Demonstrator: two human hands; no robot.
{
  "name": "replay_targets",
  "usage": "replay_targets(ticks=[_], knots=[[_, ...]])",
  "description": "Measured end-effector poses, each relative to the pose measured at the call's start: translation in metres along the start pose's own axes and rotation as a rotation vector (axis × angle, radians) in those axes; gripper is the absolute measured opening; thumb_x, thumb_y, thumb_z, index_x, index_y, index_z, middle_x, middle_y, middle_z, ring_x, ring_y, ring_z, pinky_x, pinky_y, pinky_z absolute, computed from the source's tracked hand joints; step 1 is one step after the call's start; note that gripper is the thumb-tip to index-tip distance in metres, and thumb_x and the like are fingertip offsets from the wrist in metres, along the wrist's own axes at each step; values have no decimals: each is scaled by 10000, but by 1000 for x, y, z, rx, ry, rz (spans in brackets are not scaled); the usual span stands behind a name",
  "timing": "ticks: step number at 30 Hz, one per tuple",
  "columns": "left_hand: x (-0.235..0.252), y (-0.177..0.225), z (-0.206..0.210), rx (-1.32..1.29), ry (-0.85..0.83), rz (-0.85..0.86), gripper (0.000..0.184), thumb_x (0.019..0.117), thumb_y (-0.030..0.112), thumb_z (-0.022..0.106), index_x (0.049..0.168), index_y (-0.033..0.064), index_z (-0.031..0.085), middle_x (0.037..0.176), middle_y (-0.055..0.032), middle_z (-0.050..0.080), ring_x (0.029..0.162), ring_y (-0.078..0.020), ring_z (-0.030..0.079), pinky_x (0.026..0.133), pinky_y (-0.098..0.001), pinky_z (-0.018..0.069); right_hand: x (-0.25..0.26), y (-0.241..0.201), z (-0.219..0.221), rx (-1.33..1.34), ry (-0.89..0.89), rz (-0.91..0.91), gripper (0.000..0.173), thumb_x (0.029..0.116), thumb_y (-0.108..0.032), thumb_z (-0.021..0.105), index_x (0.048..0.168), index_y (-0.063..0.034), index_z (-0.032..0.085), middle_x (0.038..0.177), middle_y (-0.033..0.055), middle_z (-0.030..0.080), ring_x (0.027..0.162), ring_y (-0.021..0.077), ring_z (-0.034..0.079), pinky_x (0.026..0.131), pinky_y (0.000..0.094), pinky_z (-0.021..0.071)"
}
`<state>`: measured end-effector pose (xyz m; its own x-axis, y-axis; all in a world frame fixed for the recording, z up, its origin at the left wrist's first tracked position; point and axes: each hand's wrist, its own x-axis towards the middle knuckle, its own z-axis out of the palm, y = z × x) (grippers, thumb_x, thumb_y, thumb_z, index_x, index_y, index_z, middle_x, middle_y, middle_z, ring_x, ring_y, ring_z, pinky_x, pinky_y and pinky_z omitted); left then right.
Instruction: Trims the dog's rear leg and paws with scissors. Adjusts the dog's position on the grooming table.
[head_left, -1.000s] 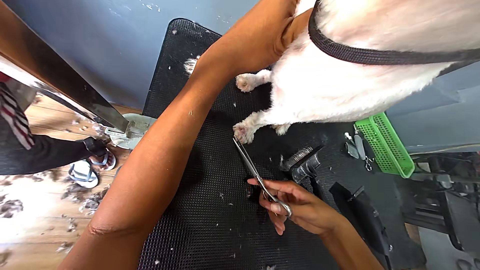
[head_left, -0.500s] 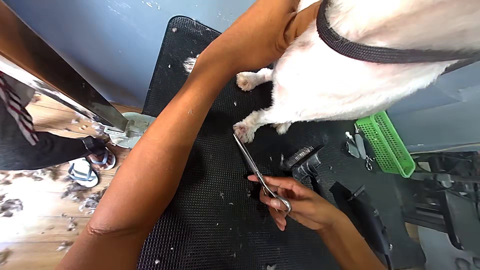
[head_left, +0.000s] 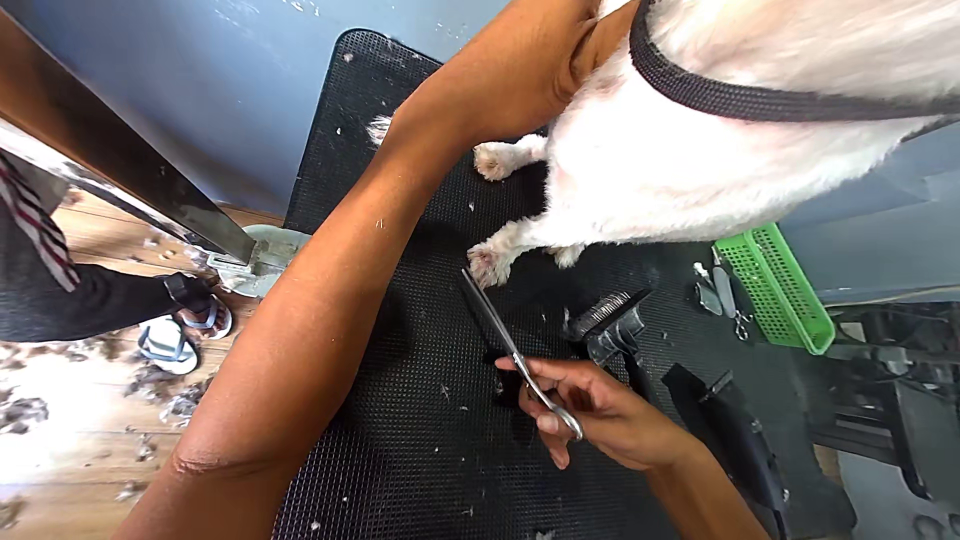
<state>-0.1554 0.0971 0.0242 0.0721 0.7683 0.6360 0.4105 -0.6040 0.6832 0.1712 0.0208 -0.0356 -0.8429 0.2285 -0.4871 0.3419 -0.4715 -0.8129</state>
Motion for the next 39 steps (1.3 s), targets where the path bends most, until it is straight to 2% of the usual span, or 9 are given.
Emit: replay_targets(ticks=[4,10,15,19,21,26,32,36,39], knots=[[5,-8,2,-62,-43,-11,161,1023,129,540,971,25,651,811,65,564,771,77,552,732,-128,483,4,-12,-4,-67,165,-26,526,962,-210,716,1464,-158,569,931,46,678,650,88,653,610,250,605],[7,-8,4,-94,-29,16,165,1032,116,516,949,26,627,788,71,547,741,85,547,700,-115,485,19,-13,2,-13,180,30,514,948,-175,714,1443,-135,580,891,59,676,619,101,648,588,258,602],[6,-4,2,-94,-41,-18,161,1035,125,526,963,22,627,793,68,548,744,77,548,705,-120,484,18,-7,7,2,47,38,485,968,-187,709,1433,-124,585,954,36,662,653,86,645,600,250,601],[1,5,0,-41,-31,-45,196,1047,123,499,969,3,633,784,60,517,722,70,502,689,-120,442,19,-9,10,21,191,-37,507,972,-207,694,1457,-138,565,917,49,674,641,87,645,606,247,597],[4,0,2,-111,-40,-36,178,1045,124,499,990,8,622,807,63,535,743,79,536,700,-116,475,21,-8,12,26,233,-15,510,962,-180,695,1453,-133,565,900,60,666,636,101,643,605,260,598],[2,2,2,-106,-23,-14,192,1048,156,508,1000,13,627,799,78,533,744,99,527,701,-97,466,23,0,23,39,90,40,491,967,-159,706,1440,-118,580,950,37,664,665,98,648,600,265,600],[5,0,3,-130,-41,-27,188,1057,145,494,971,35,619,790,86,534,737,95,540,698,-107,479,25,6,31,92,234,-46,507,966,-189,708,1448,-114,569,936,61,666,643,101,641,596,265,596],[0,12,0,-49,-14,-19,205,1054,125,492,969,5,635,777,72,514,722,95,500,683,-95,436,24,15,43,85,134,-26,523,967,-166,710,1461,-96,552,966,44,676,665,101,649,579,267,590],[-2,15,2,-38,23,2,187,1043,103,517,971,-10,647,772,49,526,721,88,505,678,-90,432,22,18,55,88,211,-56,536,974,-150,699,1474,-64,529,971,54,668,659,114,649,577,278,596]])
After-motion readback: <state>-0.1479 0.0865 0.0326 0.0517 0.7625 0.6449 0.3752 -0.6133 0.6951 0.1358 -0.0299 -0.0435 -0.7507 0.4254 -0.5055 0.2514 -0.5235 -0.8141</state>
